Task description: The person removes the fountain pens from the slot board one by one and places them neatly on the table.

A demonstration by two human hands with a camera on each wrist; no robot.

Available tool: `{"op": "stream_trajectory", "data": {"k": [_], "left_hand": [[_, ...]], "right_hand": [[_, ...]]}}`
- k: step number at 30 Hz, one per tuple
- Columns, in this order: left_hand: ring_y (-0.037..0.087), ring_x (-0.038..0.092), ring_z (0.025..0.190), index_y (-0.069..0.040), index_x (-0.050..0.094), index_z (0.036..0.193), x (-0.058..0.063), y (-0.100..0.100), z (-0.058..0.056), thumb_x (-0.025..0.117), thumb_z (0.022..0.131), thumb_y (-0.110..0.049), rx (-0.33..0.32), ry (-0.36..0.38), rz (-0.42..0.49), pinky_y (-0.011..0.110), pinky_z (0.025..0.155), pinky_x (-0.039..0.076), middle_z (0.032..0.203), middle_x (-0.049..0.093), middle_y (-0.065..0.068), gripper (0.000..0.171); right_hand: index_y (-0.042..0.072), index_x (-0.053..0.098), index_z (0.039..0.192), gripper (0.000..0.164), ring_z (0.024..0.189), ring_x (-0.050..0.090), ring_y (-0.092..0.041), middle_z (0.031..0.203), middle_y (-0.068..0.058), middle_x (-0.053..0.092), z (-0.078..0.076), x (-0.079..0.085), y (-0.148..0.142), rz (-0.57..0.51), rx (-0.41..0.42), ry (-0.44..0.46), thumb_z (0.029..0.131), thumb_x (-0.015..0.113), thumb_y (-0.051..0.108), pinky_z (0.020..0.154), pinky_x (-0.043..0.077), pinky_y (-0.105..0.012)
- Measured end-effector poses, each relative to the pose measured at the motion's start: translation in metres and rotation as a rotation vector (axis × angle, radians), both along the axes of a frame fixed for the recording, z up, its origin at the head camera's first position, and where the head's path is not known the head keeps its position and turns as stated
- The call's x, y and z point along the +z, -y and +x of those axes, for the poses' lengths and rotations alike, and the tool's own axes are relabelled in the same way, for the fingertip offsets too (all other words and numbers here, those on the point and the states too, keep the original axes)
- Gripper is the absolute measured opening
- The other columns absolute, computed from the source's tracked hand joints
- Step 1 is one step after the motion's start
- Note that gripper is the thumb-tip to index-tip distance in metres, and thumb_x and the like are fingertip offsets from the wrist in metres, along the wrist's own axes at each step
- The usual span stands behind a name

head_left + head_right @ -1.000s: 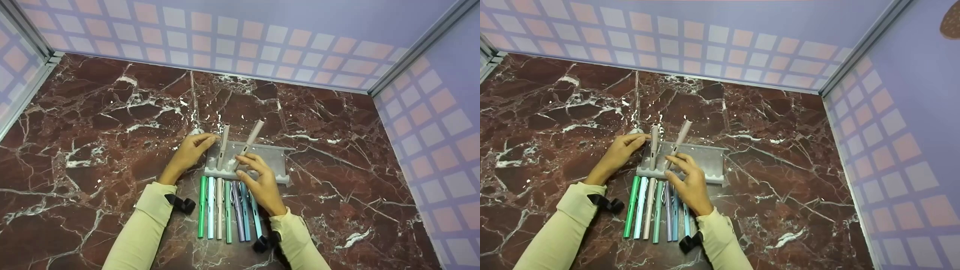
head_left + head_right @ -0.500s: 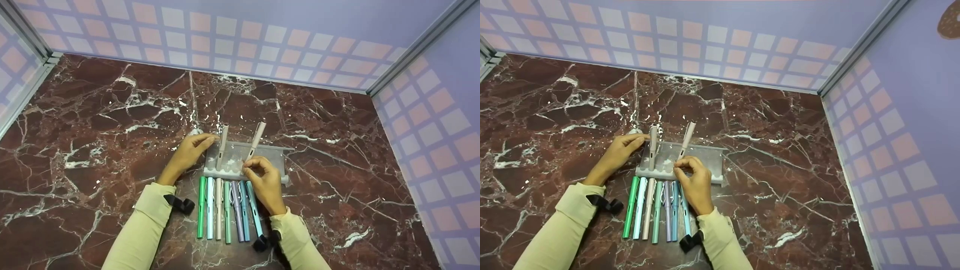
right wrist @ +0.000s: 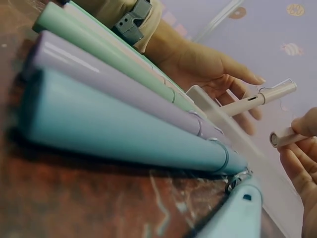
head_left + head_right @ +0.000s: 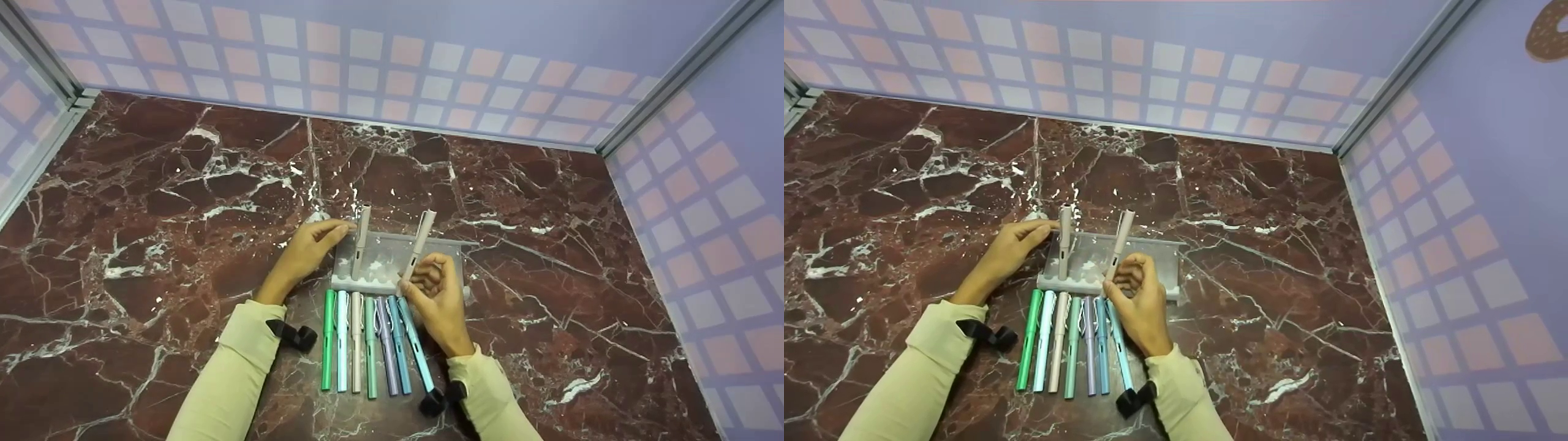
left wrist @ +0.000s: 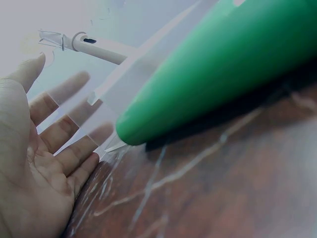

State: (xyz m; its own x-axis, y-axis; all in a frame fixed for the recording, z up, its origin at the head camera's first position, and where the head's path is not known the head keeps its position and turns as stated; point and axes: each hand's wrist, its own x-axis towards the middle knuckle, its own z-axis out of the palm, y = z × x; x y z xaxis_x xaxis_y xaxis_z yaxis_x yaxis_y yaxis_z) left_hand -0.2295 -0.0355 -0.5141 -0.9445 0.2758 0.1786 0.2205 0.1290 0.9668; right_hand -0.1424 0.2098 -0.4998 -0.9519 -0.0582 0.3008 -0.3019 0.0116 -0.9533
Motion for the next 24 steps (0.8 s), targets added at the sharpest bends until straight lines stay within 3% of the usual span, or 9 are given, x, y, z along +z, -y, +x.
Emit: {"op": "stream_trajectory", "data": {"k": [6, 12, 24], "left_hand": [[0.032, 0.062, 0.118, -0.001, 0.070, 0.120, 0.002, 0.000, 0.000, 0.056, 0.103, -0.019, -0.004, 0.002, 0.000, 0.046, 0.108, 0.044, 0.123, 0.070, 0.017, 0.028], [0.031, 0.062, 0.118, -0.003, 0.069, 0.122, 0.002, 0.000, 0.000, 0.055, 0.103, -0.022, -0.004, 0.001, -0.025, 0.047, 0.107, 0.044, 0.124, 0.070, 0.015, 0.030], [0.031, 0.062, 0.119, -0.003, 0.069, 0.122, 0.000, 0.000, 0.000, 0.055, 0.103, -0.022, -0.002, 0.006, -0.025, 0.047, 0.108, 0.044, 0.126, 0.069, 0.015, 0.030]], "right_hand": [[-0.006, 0.032, 0.139, 0.065, 0.078, 0.068, -0.017, 0.097, -0.027, 0.066, 0.012, -0.003, -0.012, -0.008, 0.059, -0.007, 0.085, 0.068, -0.012, 0.065, 0.059, -0.029], [-0.007, 0.034, 0.142, 0.064, 0.076, 0.069, -0.022, 0.097, -0.038, 0.061, 0.025, -0.008, -0.027, -0.011, 0.090, -0.029, 0.087, 0.068, -0.010, 0.065, 0.060, -0.031], [-0.009, 0.045, 0.138, 0.058, 0.081, 0.070, -0.019, 0.100, -0.035, 0.065, 0.039, -0.009, -0.065, 0.106, -0.051, -0.009, 0.084, 0.067, -0.014, 0.073, 0.061, -0.031]]}}
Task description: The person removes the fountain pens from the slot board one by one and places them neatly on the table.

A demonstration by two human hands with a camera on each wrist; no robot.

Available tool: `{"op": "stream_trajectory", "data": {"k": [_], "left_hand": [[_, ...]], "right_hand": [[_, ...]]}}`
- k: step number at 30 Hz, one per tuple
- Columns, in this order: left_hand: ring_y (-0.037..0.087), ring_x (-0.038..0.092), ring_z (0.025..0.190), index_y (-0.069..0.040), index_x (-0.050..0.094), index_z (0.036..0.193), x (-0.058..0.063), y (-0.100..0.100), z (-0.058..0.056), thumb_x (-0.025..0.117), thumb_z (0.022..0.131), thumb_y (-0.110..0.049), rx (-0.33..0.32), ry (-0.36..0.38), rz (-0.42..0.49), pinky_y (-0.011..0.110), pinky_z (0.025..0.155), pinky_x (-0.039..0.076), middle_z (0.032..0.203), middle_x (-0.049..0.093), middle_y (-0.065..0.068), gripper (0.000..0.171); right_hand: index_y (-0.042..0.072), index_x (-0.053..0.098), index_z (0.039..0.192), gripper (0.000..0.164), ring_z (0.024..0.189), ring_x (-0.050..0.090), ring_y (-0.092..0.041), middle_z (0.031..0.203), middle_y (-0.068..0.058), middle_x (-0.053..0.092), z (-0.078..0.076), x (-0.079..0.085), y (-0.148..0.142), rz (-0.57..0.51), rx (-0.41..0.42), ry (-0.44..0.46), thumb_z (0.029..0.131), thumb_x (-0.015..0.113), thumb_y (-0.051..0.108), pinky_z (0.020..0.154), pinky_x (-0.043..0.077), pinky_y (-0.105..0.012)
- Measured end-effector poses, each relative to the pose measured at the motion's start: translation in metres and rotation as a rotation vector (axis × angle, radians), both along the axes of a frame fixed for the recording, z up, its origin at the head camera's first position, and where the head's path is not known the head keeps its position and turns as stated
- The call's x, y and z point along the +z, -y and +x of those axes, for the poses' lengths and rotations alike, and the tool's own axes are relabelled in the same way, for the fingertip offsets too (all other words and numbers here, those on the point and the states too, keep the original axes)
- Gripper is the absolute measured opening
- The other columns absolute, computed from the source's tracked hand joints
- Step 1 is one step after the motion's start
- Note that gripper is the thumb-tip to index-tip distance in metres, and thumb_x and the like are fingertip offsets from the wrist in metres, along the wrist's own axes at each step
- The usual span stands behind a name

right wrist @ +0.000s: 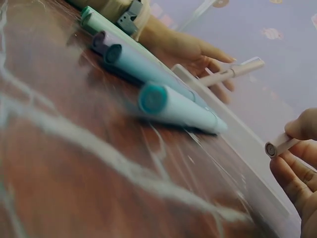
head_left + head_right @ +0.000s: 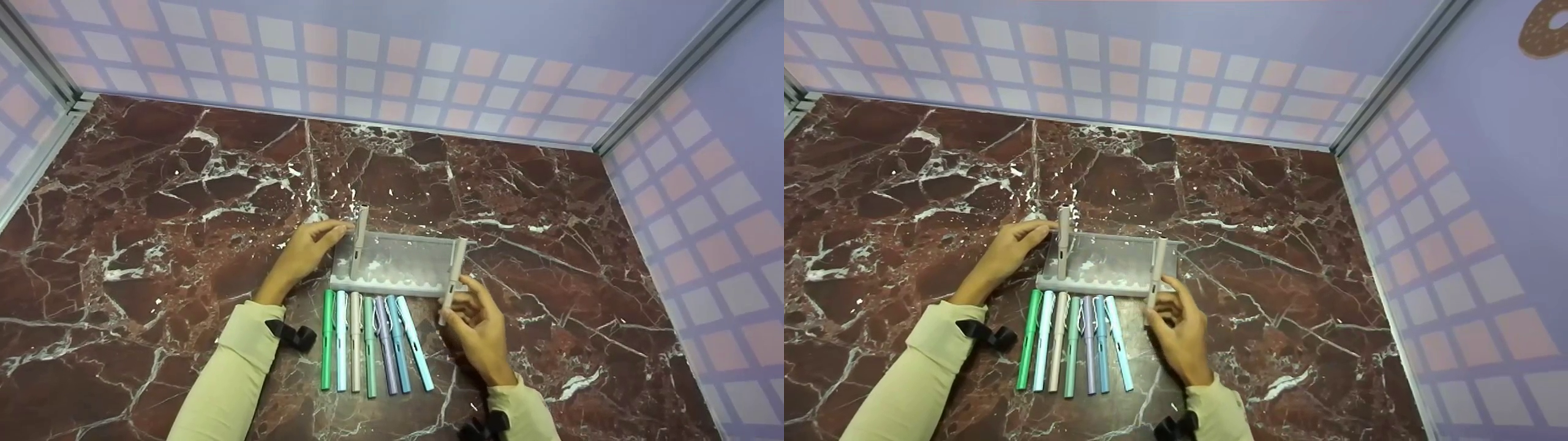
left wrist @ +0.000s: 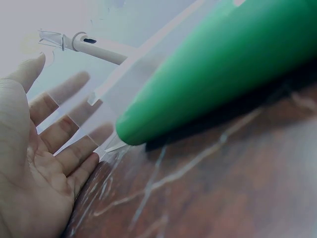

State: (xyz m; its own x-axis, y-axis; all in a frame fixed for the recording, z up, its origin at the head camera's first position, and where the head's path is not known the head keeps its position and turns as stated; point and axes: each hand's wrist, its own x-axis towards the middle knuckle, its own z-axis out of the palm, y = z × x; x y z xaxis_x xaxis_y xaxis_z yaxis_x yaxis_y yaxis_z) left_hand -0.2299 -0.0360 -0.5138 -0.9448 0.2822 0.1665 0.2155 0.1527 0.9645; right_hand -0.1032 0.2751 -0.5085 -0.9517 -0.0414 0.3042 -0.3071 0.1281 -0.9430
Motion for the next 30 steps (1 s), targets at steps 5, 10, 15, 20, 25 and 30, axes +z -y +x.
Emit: {"op": "stream_trajectory", "data": {"k": [5, 10, 15, 20, 25, 30], "left_hand": [[0.031, 0.060, 0.122, -0.003, 0.069, 0.122, 0.000, 0.000, 0.000, 0.054, 0.104, -0.022, -0.001, 0.002, 0.004, 0.047, 0.111, 0.042, 0.127, 0.068, 0.015, 0.031], [0.031, 0.060, 0.124, -0.001, 0.069, 0.121, -0.001, -0.001, -0.001, 0.054, 0.104, -0.019, -0.006, -0.010, 0.026, 0.046, 0.112, 0.041, 0.126, 0.068, 0.016, 0.030], [0.032, 0.059, 0.125, -0.002, 0.069, 0.122, -0.001, 0.001, 0.000, 0.054, 0.104, -0.020, -0.002, 0.002, 0.018, 0.048, 0.113, 0.040, 0.127, 0.068, 0.016, 0.030], [0.032, 0.058, 0.126, -0.003, 0.069, 0.123, -0.001, 0.002, 0.000, 0.054, 0.104, -0.023, 0.000, 0.012, 0.005, 0.049, 0.114, 0.039, 0.129, 0.067, 0.015, 0.031], [0.032, 0.059, 0.124, -0.002, 0.069, 0.122, -0.001, 0.002, 0.001, 0.054, 0.104, -0.021, -0.001, 0.007, 0.011, 0.048, 0.112, 0.040, 0.127, 0.068, 0.016, 0.030], [0.031, 0.060, 0.123, -0.004, 0.069, 0.122, -0.001, 0.001, 0.000, 0.055, 0.104, -0.023, -0.002, 0.013, 0.007, 0.048, 0.112, 0.040, 0.127, 0.069, 0.014, 0.031]], "right_hand": [[-0.011, 0.052, 0.132, 0.051, 0.081, 0.070, -0.018, 0.100, -0.034, 0.066, 0.003, 0.000, -0.013, 0.015, -0.066, 0.006, 0.084, 0.068, -0.016, 0.071, 0.061, -0.028], [-0.014, 0.055, 0.126, 0.044, 0.079, 0.070, -0.018, 0.098, -0.038, 0.064, 0.004, 0.000, -0.021, -0.011, -0.095, -0.012, 0.083, 0.067, -0.017, 0.069, 0.060, -0.027], [-0.014, 0.056, 0.123, 0.041, 0.080, 0.069, -0.018, 0.096, -0.036, 0.065, 0.002, -0.001, -0.020, -0.006, -0.090, -0.012, 0.084, 0.067, -0.017, 0.070, 0.060, -0.027], [-0.014, 0.058, 0.118, 0.037, 0.078, 0.068, -0.014, 0.095, -0.034, 0.065, 0.001, -0.001, -0.017, 0.005, -0.109, -0.005, 0.083, 0.068, -0.018, 0.069, 0.059, -0.025], [-0.014, 0.059, 0.115, 0.033, 0.078, 0.068, -0.014, 0.093, -0.031, 0.066, 0.002, -0.001, -0.017, 0.024, -0.118, 0.006, 0.083, 0.070, -0.015, 0.068, 0.059, -0.024], [-0.015, 0.058, 0.111, 0.029, 0.076, 0.068, -0.015, 0.091, -0.031, 0.066, 0.003, -0.001, -0.017, 0.010, -0.103, 0.005, 0.085, 0.069, -0.014, 0.065, 0.058, -0.024]]}}
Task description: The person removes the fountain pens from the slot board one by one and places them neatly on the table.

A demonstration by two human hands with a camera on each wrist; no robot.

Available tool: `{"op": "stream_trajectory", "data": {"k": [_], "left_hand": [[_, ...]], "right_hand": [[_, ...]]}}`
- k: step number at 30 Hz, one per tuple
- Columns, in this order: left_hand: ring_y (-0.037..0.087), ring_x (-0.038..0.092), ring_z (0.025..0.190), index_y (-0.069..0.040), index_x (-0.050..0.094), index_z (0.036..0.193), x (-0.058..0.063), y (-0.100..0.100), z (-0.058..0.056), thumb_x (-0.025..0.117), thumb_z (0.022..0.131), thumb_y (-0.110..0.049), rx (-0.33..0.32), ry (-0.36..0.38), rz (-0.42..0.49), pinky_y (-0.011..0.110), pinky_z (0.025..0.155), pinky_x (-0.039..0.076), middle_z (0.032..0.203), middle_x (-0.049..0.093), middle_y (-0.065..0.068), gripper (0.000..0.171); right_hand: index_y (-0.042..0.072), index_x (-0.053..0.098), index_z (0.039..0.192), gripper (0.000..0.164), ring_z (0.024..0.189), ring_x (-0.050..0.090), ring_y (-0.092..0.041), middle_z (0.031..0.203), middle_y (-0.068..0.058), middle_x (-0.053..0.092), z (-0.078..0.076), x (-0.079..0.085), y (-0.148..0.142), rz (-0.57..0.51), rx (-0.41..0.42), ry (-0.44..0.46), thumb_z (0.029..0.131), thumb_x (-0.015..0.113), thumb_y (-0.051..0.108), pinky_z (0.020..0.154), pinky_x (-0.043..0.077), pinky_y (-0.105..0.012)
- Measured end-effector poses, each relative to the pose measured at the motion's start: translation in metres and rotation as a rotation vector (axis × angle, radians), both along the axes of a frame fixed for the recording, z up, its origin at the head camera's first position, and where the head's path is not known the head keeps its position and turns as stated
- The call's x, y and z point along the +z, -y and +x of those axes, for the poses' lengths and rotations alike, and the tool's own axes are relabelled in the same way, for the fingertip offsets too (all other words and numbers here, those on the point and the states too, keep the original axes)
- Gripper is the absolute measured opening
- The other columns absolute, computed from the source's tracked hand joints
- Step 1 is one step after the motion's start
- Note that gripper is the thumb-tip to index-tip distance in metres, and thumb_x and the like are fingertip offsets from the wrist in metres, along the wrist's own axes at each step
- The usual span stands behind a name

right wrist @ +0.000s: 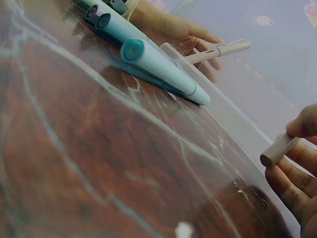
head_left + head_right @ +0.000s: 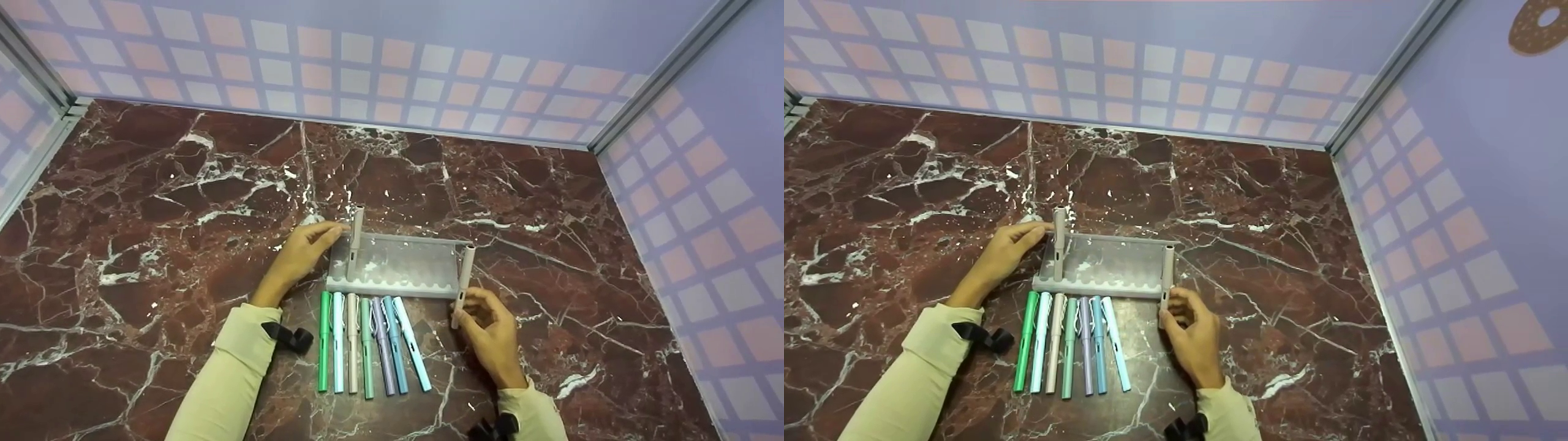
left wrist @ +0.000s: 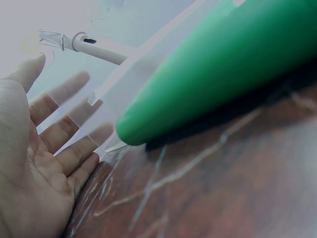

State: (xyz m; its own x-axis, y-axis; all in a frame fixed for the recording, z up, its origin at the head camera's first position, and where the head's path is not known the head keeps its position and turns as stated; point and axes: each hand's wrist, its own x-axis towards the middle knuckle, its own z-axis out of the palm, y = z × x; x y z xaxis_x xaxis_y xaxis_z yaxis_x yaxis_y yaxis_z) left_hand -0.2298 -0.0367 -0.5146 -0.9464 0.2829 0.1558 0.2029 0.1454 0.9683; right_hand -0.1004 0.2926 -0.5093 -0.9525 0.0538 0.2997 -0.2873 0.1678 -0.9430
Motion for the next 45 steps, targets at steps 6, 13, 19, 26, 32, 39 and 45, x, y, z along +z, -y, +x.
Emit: {"op": "stream_trajectory", "data": {"k": [6, 13, 19, 26, 32, 39, 45], "left_hand": [[0.031, 0.059, 0.123, -0.001, 0.069, 0.122, 0.001, -0.001, 0.001, 0.054, 0.104, -0.021, -0.004, 0.008, 0.025, 0.047, 0.112, 0.040, 0.127, 0.068, 0.016, 0.031], [0.032, 0.059, 0.123, 0.002, 0.068, 0.122, 0.000, -0.002, 0.001, 0.055, 0.103, -0.018, -0.006, 0.006, 0.049, 0.047, 0.112, 0.041, 0.127, 0.068, 0.019, 0.030], [0.033, 0.060, 0.122, 0.000, 0.069, 0.122, 0.001, -0.001, 0.001, 0.056, 0.103, -0.019, 0.002, -0.001, 0.034, 0.047, 0.110, 0.042, 0.126, 0.068, 0.018, 0.030], [0.033, 0.060, 0.122, -0.001, 0.068, 0.122, 0.001, -0.001, 0.000, 0.055, 0.103, -0.020, -0.003, 0.000, 0.027, 0.048, 0.111, 0.041, 0.126, 0.068, 0.018, 0.030], [0.032, 0.059, 0.124, -0.001, 0.068, 0.123, 0.001, -0.001, 0.001, 0.053, 0.104, -0.020, -0.004, -0.003, 0.012, 0.048, 0.112, 0.040, 0.127, 0.068, 0.017, 0.031], [0.032, 0.059, 0.124, -0.001, 0.069, 0.122, 0.000, -0.001, 0.000, 0.055, 0.103, -0.021, 0.010, -0.001, 0.014, 0.047, 0.113, 0.040, 0.126, 0.068, 0.017, 0.030], [0.033, 0.060, 0.122, -0.001, 0.069, 0.122, 0.000, 0.000, 0.000, 0.055, 0.103, -0.021, 0.007, -0.003, 0.010, 0.048, 0.111, 0.041, 0.126, 0.068, 0.018, 0.030]], "right_hand": [[-0.015, 0.059, 0.106, 0.022, 0.071, 0.067, -0.015, 0.088, -0.034, 0.064, 0.001, 0.000, 0.001, -0.021, 0.020, 0.006, 0.085, 0.068, -0.015, 0.057, 0.056, -0.023], [-0.015, 0.059, 0.100, 0.017, 0.070, 0.066, -0.013, 0.086, -0.024, 0.065, 0.002, 0.001, 0.002, 0.010, 0.004, 0.048, 0.085, 0.068, -0.013, 0.053, 0.053, -0.022], [-0.012, 0.061, 0.096, 0.013, 0.066, 0.065, -0.010, 0.081, -0.014, 0.066, 0.002, 0.001, 0.003, 0.071, -0.017, 0.045, 0.086, 0.069, -0.012, 0.049, 0.052, -0.023], [-0.011, 0.064, 0.093, 0.009, 0.062, 0.064, -0.009, 0.079, -0.015, 0.067, 0.003, 0.002, 0.003, 0.106, -0.005, 0.048, 0.085, 0.069, -0.012, 0.050, 0.054, -0.023], [-0.008, 0.066, 0.088, 0.006, 0.058, 0.059, -0.007, 0.073, -0.014, 0.067, 0.003, -0.001, 0.003, 0.145, 0.007, 0.028, 0.084, 0.070, -0.011, 0.048, 0.050, -0.021], [-0.006, 0.068, 0.088, 0.006, 0.055, 0.056, -0.007, 0.072, -0.011, 0.065, 0.005, 0.001, 0.007, 0.146, 0.042, 0.058, 0.084, 0.072, -0.009, 0.044, 0.049, -0.022], [-0.003, 0.070, 0.085, 0.007, 0.056, 0.056, -0.006, 0.071, -0.009, 0.067, 0.008, 0.002, 0.011, 0.185, 0.048, 0.071, 0.082, 0.074, -0.008, 0.047, 0.048, -0.020]]}}
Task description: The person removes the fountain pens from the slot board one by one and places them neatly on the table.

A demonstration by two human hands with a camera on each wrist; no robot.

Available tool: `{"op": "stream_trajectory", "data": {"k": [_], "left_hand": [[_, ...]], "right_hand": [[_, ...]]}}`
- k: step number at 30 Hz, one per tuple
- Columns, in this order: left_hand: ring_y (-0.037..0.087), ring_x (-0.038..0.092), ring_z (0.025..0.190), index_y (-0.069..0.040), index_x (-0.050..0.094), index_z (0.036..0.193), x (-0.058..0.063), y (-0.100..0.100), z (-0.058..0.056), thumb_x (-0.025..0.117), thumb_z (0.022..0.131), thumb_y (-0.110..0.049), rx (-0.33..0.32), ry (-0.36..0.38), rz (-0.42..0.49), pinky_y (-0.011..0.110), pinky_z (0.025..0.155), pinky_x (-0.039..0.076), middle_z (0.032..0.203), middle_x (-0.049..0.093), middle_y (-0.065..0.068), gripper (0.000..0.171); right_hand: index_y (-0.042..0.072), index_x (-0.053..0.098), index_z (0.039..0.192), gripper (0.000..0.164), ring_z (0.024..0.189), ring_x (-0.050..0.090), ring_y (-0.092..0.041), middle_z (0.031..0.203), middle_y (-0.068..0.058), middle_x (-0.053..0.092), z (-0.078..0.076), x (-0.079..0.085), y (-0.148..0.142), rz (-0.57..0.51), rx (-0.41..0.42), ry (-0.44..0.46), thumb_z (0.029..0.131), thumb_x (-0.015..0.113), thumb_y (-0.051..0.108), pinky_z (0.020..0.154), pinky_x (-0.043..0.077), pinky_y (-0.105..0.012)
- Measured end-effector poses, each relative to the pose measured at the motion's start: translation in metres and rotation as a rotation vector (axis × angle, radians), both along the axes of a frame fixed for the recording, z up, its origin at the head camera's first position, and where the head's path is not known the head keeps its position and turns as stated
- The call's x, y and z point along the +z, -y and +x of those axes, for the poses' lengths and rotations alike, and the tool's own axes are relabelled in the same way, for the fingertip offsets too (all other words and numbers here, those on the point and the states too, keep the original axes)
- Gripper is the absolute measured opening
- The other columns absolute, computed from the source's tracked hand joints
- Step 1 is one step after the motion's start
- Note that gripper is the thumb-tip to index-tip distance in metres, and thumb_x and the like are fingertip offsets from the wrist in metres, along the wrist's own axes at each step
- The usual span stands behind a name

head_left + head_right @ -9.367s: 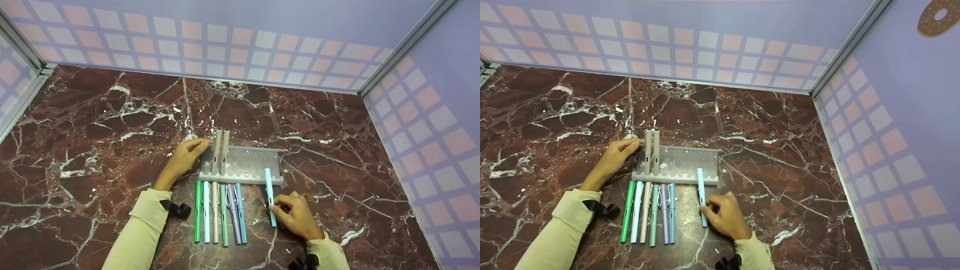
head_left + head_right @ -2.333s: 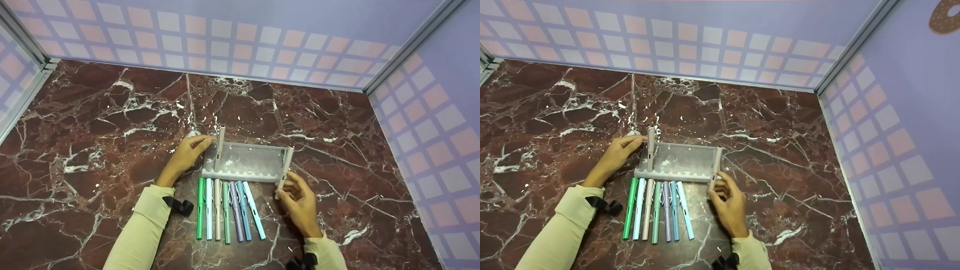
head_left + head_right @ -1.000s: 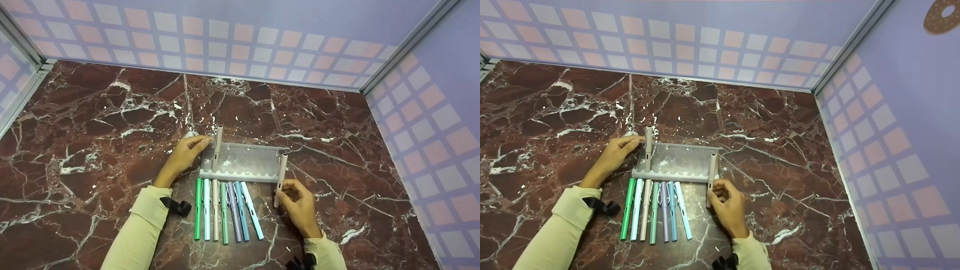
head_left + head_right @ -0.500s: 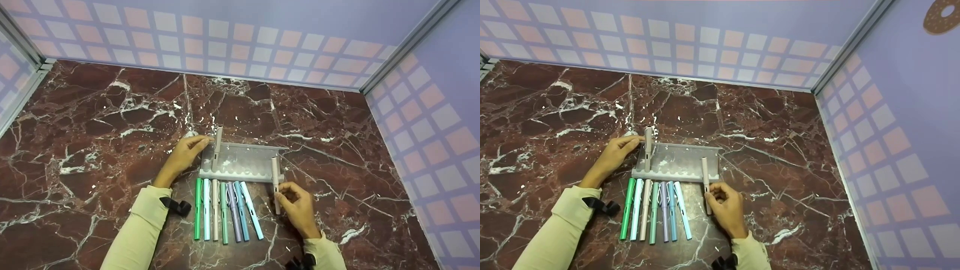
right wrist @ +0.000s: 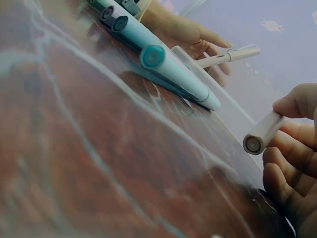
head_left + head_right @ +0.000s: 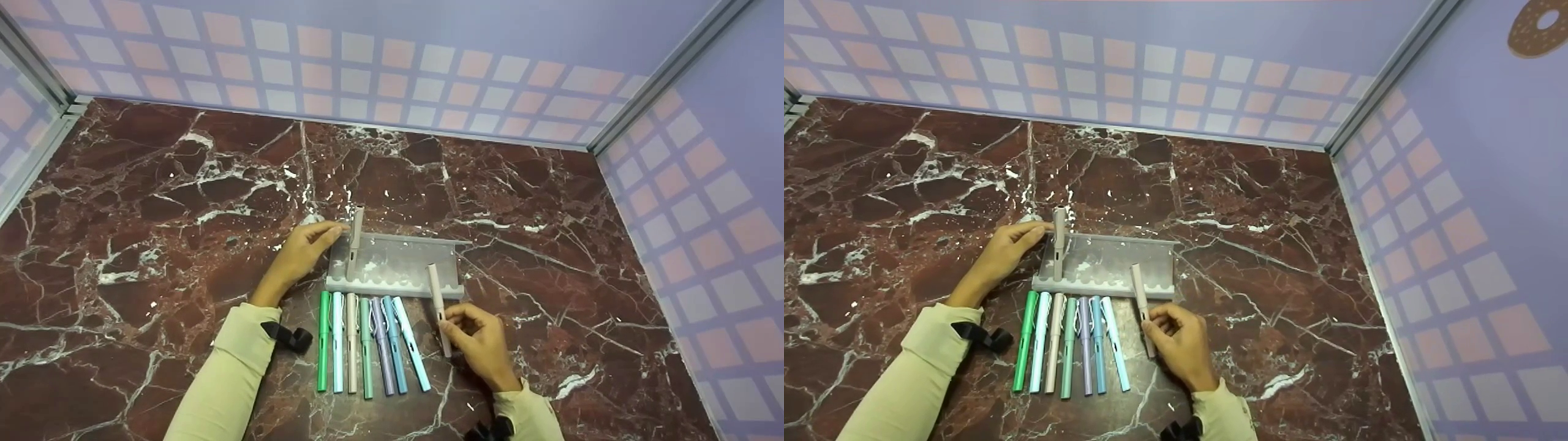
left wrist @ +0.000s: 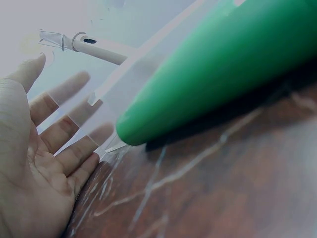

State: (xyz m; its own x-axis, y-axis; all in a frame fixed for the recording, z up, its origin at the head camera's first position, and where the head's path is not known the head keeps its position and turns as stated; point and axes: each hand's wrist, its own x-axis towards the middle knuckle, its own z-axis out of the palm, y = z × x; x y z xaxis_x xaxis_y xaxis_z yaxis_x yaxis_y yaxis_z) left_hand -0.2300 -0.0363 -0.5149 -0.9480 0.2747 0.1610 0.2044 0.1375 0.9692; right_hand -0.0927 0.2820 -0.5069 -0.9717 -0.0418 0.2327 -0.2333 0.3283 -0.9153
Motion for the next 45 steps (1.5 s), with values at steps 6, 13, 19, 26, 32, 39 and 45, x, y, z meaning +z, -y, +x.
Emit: {"op": "stream_trajectory", "data": {"k": [6, 13, 19, 26, 32, 39, 45], "left_hand": [[0.033, 0.059, 0.123, -0.001, 0.069, 0.122, 0.000, 0.000, 0.000, 0.055, 0.103, -0.020, -0.004, -0.003, -0.001, 0.049, 0.112, 0.041, 0.126, 0.068, 0.018, 0.030], [0.033, 0.060, 0.123, -0.001, 0.069, 0.122, 0.000, -0.001, 0.000, 0.055, 0.103, -0.020, -0.010, -0.007, -0.003, 0.049, 0.111, 0.041, 0.126, 0.068, 0.017, 0.030], [0.033, 0.060, 0.123, -0.002, 0.069, 0.122, 0.000, -0.001, 0.000, 0.054, 0.103, -0.021, -0.006, -0.005, 0.000, 0.050, 0.112, 0.040, 0.126, 0.069, 0.016, 0.031], [0.031, 0.059, 0.125, -0.001, 0.068, 0.123, -0.001, -0.001, 0.000, 0.056, 0.103, -0.021, -0.011, 0.017, 0.022, 0.047, 0.113, 0.039, 0.127, 0.068, 0.017, 0.031], [0.032, 0.058, 0.125, -0.002, 0.069, 0.123, 0.000, -0.001, 0.000, 0.056, 0.103, -0.022, -0.005, 0.017, 0.009, 0.048, 0.113, 0.039, 0.128, 0.068, 0.016, 0.031], [0.031, 0.058, 0.126, -0.003, 0.068, 0.124, 0.001, 0.000, 0.001, 0.055, 0.103, -0.024, -0.010, 0.024, -0.001, 0.049, 0.113, 0.039, 0.129, 0.067, 0.015, 0.032], [0.031, 0.058, 0.126, -0.003, 0.068, 0.123, 0.002, 0.000, 0.001, 0.055, 0.103, -0.023, -0.012, 0.018, 0.004, 0.048, 0.113, 0.039, 0.129, 0.067, 0.015, 0.031]], "right_hand": [[-0.001, 0.072, 0.082, 0.011, 0.054, 0.052, -0.004, 0.069, -0.008, 0.069, 0.002, 0.004, 0.005, 0.095, -0.002, 0.035, 0.079, 0.075, -0.011, 0.048, 0.045, -0.018], [-0.004, 0.071, 0.081, 0.008, 0.054, 0.049, -0.001, 0.068, -0.012, 0.069, 0.011, 0.029, 0.016, 0.150, 0.067, 0.023, 0.078, 0.075, -0.011, 0.045, 0.042, -0.019], [-0.001, 0.071, 0.079, 0.008, 0.053, 0.046, 0.000, 0.067, -0.009, 0.068, 0.008, 0.023, 0.012, 0.237, 0.111, 0.063, 0.078, 0.077, -0.007, 0.046, 0.040, -0.018], [0.007, 0.072, 0.081, 0.010, 0.056, 0.050, -0.001, 0.071, -0.002, 0.071, 0.005, 0.009, 0.000, 0.318, 0.159, 0.138, 0.080, 0.081, 0.005, 0.050, 0.044, -0.018], [0.011, 0.074, 0.081, 0.007, 0.061, 0.055, -0.003, 0.073, 0.004, 0.070, 0.005, 0.009, -0.003, 0.323, 0.217, 0.148, 0.082, 0.081, 0.012, 0.055, 0.047, -0.019], [0.017, 0.074, 0.080, 0.007, 0.062, 0.059, -0.005, 0.072, 0.009, 0.068, 0.007, 0.012, -0.001, 0.404, 0.259, 0.198, 0.083, 0.081, 0.017, 0.060, 0.052, -0.022], [0.017, 0.073, 0.079, 0.008, 0.061, 0.059, -0.003, 0.070, 0.010, 0.067, 0.006, 0.012, 0.000, 0.427, 0.269, 0.176, 0.083, 0.081, 0.018, 0.058, 0.053, -0.022]]}}
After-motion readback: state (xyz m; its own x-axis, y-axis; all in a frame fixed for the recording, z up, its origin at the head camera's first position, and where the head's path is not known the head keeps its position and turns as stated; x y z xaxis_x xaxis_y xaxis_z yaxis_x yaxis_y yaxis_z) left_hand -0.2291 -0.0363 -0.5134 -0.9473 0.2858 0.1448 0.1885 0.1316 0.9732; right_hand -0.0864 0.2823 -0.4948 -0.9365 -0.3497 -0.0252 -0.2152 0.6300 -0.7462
